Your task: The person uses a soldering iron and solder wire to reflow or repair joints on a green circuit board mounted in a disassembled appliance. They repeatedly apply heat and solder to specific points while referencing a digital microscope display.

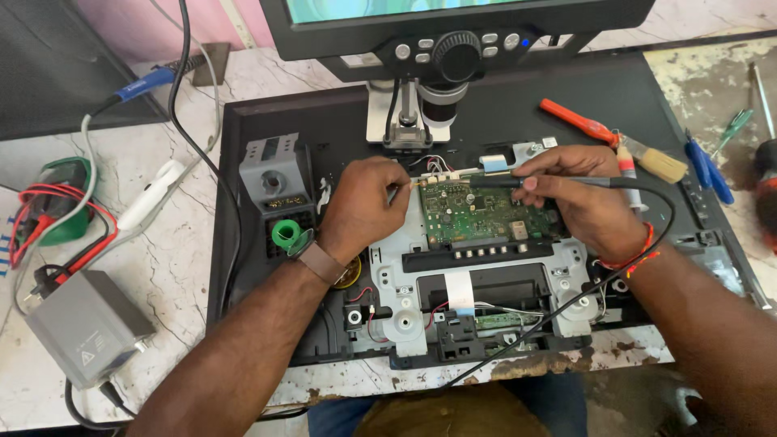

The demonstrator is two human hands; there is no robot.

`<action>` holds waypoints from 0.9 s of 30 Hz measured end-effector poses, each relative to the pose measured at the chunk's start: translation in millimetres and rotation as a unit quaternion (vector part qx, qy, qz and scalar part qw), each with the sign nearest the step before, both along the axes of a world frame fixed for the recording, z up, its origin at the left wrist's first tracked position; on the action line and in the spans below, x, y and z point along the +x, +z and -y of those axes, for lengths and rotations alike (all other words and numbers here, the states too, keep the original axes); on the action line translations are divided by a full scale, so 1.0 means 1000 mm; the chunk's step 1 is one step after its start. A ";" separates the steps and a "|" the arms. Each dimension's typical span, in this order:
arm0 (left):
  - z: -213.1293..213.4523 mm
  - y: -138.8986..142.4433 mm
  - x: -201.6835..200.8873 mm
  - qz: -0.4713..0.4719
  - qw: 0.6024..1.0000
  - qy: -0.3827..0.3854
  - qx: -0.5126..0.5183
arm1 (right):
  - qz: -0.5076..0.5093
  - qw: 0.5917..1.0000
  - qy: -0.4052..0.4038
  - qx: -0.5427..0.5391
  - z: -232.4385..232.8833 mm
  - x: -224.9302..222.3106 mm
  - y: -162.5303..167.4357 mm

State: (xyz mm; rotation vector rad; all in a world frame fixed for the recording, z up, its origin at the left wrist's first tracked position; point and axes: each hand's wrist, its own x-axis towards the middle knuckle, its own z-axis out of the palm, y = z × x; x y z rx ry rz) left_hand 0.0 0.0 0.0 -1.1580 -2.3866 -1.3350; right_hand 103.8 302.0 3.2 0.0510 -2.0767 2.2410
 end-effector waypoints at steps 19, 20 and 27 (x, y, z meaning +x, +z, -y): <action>0.001 0.061 0.099 0.005 1.000 0.008 -0.011 | -0.028 0.996 -0.004 0.082 0.005 0.095 0.053; 0.001 0.061 0.099 0.006 1.000 0.008 -0.010 | -0.028 0.996 -0.003 0.084 0.005 0.095 0.053; 0.001 0.058 0.097 -0.006 1.000 0.008 -0.010 | -0.028 0.994 -0.006 0.106 0.006 0.096 0.055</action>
